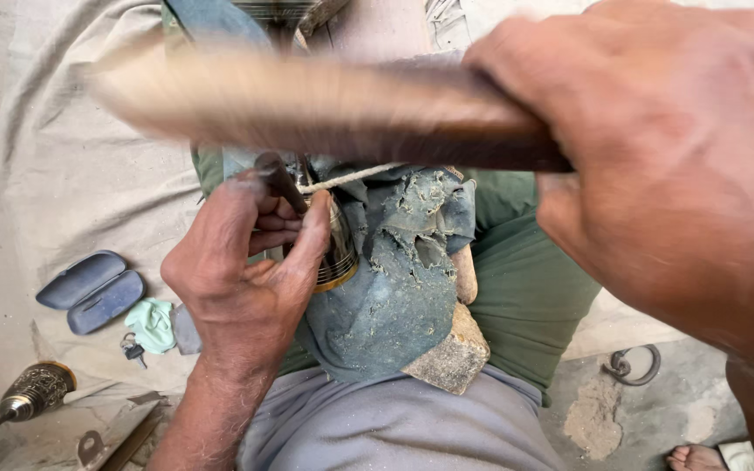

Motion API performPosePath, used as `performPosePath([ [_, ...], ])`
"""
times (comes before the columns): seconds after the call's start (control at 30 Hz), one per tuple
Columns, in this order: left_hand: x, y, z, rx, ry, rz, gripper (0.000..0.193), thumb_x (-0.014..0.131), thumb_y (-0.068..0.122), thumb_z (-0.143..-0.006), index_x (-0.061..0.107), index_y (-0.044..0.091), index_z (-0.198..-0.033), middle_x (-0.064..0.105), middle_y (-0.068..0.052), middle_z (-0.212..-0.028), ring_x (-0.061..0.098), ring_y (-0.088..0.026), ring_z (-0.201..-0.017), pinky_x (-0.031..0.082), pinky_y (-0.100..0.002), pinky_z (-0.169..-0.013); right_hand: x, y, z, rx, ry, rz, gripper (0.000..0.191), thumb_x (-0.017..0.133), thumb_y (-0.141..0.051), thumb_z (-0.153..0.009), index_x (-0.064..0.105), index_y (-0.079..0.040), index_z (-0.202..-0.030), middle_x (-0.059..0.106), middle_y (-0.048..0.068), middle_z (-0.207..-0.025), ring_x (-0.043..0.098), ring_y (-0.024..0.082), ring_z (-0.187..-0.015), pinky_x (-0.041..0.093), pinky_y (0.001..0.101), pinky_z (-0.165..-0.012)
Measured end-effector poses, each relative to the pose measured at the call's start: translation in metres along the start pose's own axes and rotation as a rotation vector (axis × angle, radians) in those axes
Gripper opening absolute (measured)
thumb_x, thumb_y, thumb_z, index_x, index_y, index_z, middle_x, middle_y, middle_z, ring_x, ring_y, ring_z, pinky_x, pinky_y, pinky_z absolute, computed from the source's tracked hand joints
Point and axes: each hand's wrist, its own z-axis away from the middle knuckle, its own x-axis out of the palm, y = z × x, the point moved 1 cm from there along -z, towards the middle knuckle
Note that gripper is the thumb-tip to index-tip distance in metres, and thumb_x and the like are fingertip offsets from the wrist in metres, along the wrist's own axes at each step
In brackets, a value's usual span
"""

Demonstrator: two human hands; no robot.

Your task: The person sits on the ground with a brass bell clamped by rope to a stone anvil on their lap. They hold a punch against the bell's surface and strike it with a wooden mallet, rotating the bell and repositioning the punch to emboss decorative patterns, occasionally untying and re-securing the rope to turn the bell over.

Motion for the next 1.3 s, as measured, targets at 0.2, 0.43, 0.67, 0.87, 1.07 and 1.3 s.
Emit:
performPosePath([
  [0.2,-0.004,0.001,-0.012,0.011,-0.104,-0.032,0.025,0.087,0.007,-0.093,0.067,-0.002,-0.107,0.071,-0.006,-0.091,0.073,-0.008,-0.081,0.064,-0.023,-0.073,0.018,0.023,0.007,0.104,-0.21,0.035,0.039,0.077,-0.006,-0.078,0.068,-0.01,-0.116,0.067,0.011,-0.081,0.068,0.028,-0.073,0.055,0.045,-0.072],
  [0.43,-0.006,0.01,-0.022,0.06,-0.224,-0.059,0.03,0.085,0.004,-0.09,0.068,-0.002,-0.114,0.068,-0.008,-0.089,0.07,-0.01,-0.075,0.06,-0.023,-0.069,0.032,0.037,0.026,0.35,-0.291,-0.074,0.031,0.072,-0.007,-0.089,0.069,-0.015,-0.119,0.064,0.007,-0.076,0.065,0.021,-0.064,0.055,0.0391,-0.063],
  [0.67,-0.004,0.013,-0.031,0.088,-0.304,-0.087,0.034,0.085,0.005,-0.088,0.068,0.0,-0.118,0.071,-0.009,-0.09,0.072,-0.011,-0.075,0.062,-0.023,-0.066,0.069,0.05,0.059,0.385,-0.159,-0.265,0.021,0.07,-0.005,-0.092,0.067,-0.007,-0.113,0.062,0.005,-0.073,0.062,0.017,-0.06,0.053,0.0343,-0.055],
  [0.87,-0.004,0.017,-0.033,0.113,-0.359,-0.103,0.034,0.085,0.006,-0.086,0.069,0.002,-0.116,0.07,-0.011,-0.088,0.072,-0.017,-0.073,0.059,-0.03,-0.063,0.089,0.06,0.076,0.446,-0.167,-0.36,0.017,0.067,-0.005,-0.093,0.065,-0.006,-0.11,0.062,0.005,-0.075,0.061,0.014,-0.056,0.052,0.0307,-0.053],
  [1.07,-0.003,0.022,-0.036,0.135,-0.438,-0.166,0.035,0.085,0.009,-0.083,0.069,0.003,-0.114,0.069,-0.012,-0.086,0.071,-0.025,-0.07,0.056,-0.038,-0.061,0.101,0.052,0.086,0.495,-0.15,-0.492,0.019,0.068,-0.004,-0.093,0.062,-0.01,-0.11,0.064,0.001,-0.075,0.062,0.011,-0.064,0.053,0.0297,-0.06],
  [1.3,0.001,0.022,-0.038,0.175,-0.569,-0.271,0.035,0.083,0.014,-0.081,0.071,0.006,-0.112,0.068,-0.016,-0.089,0.069,-0.038,-0.076,0.054,-0.05,-0.066,0.124,0.042,0.111,0.59,-0.198,-0.628,0.026,0.067,0.003,-0.088,0.064,-0.009,-0.111,0.063,0.003,-0.08,0.062,0.011,-0.067,0.055,0.0303,-0.061],
])
